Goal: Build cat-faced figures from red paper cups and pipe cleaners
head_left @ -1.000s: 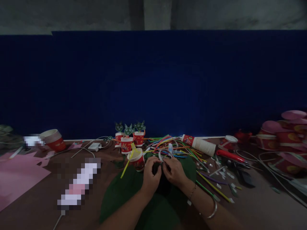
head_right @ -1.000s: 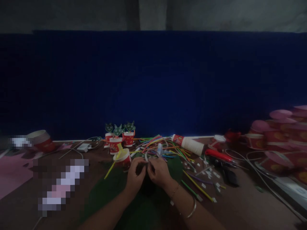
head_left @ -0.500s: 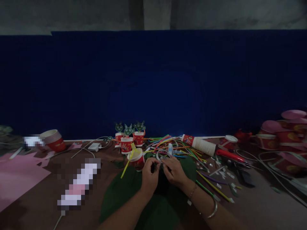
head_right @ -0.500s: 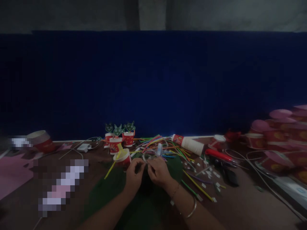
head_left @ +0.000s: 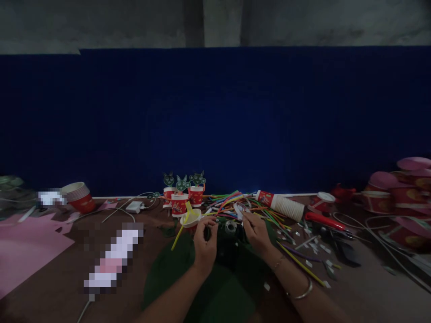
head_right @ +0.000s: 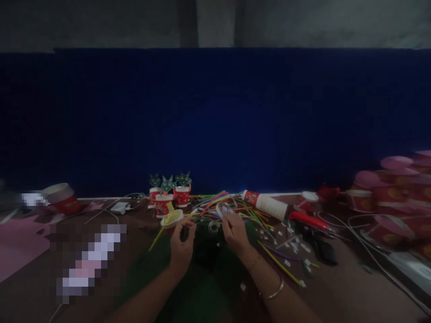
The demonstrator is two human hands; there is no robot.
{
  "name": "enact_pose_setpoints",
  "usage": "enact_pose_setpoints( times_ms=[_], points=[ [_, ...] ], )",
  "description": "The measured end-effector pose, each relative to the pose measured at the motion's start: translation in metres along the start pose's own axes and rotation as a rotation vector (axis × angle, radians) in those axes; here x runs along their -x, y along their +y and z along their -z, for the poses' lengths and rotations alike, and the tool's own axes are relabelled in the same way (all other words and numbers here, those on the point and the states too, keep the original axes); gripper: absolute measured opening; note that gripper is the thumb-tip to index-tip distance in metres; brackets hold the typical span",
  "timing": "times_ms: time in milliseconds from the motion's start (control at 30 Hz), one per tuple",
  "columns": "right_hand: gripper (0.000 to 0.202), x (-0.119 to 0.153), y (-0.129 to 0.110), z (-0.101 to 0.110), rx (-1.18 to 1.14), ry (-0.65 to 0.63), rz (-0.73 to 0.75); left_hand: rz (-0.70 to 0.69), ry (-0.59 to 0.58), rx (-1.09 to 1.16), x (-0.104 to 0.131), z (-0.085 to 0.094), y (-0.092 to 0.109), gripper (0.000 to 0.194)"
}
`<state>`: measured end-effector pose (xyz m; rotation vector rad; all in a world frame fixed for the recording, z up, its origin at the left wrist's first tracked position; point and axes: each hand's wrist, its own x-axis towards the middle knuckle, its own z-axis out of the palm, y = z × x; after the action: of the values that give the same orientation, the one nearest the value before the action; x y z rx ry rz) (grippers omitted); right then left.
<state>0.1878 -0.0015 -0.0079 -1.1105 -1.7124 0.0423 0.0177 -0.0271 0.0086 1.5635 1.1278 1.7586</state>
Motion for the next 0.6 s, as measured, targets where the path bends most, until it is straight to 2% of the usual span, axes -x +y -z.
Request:
enact_pose_setpoints(
  times_ms=[100,167,233,333,433,600],
  points=[
    [0.027,-0.003,0.008,-0.002,0.274,-0.089,0.074,-0.004,-0.07,0.004,0.003,-0.002,-0.002,0.011],
    [0.024,-0.002,0.007,-0.003,0.421,-0.119,0.036,0.021,-0.107,-0.006,0.005,-0.003,-0.004,0.014],
    [0.024,-0.002,0.002,-0.003,0.472,-0.08,-0.029,0.046,-0.121,-0.012,0.006,-0.003,-0.004,0.016],
    [0.03,-0.002,-0.012,-0.001,0.28,-0.041,0.034,0.038,-0.131,-0.009,0.005,-0.002,-0.005,0.018],
    [0.021,-0.001,-0.026,-0.001,0.012,-0.099,0.174,-0.005,-0.154,-0.013,0.003,-0.001,-0.005,0.016],
    [0.009,0.001,-0.039,-0.003,-0.081,-0.085,0.194,-0.05,-0.181,-0.033,0.008,-0.003,0.002,0.015]
  ],
)
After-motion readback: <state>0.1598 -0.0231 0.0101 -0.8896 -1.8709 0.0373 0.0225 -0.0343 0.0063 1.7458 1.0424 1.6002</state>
